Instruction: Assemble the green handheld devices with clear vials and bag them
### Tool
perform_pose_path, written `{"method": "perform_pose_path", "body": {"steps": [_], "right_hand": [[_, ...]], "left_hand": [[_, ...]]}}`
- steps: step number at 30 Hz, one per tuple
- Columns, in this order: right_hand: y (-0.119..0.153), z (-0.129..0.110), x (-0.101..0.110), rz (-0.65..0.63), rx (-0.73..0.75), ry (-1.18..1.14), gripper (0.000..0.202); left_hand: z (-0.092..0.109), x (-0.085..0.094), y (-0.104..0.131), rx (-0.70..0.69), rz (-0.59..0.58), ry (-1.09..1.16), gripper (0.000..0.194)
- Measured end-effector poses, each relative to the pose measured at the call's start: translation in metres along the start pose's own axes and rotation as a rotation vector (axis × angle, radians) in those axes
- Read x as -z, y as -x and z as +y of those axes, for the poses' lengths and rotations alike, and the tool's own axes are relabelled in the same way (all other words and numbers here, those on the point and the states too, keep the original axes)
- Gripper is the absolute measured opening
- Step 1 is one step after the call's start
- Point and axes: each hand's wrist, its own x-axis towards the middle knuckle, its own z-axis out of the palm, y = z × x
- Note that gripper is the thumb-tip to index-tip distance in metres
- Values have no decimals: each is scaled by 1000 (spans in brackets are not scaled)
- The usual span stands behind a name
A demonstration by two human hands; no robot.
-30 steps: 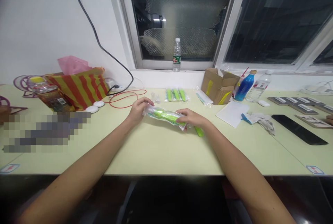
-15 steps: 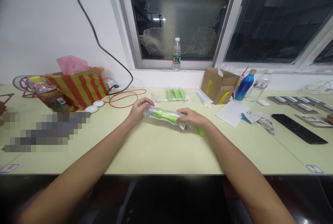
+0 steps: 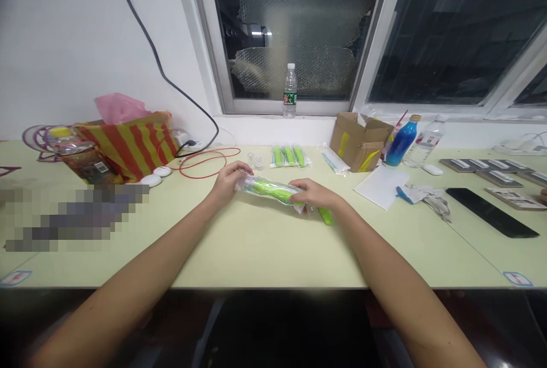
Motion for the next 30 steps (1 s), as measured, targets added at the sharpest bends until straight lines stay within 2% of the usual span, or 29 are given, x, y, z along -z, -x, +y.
{"method": "perform_pose_path", "body": {"steps": [8, 14, 23, 30], "right_hand": [[0, -1, -1, 4, -6, 22, 21], [1, -1, -1, 26, 1, 33, 22], [-1, 0, 0, 27, 5, 73, 24], [0, 0, 1, 17, 22, 51, 26]], "left_hand": [[-2, 0, -1, 15, 12, -56, 10], [2, -2, 0, 49, 5, -89, 13], [0, -1, -4, 4, 6, 41, 10], [5, -5, -1, 119, 26, 110, 19]]}}
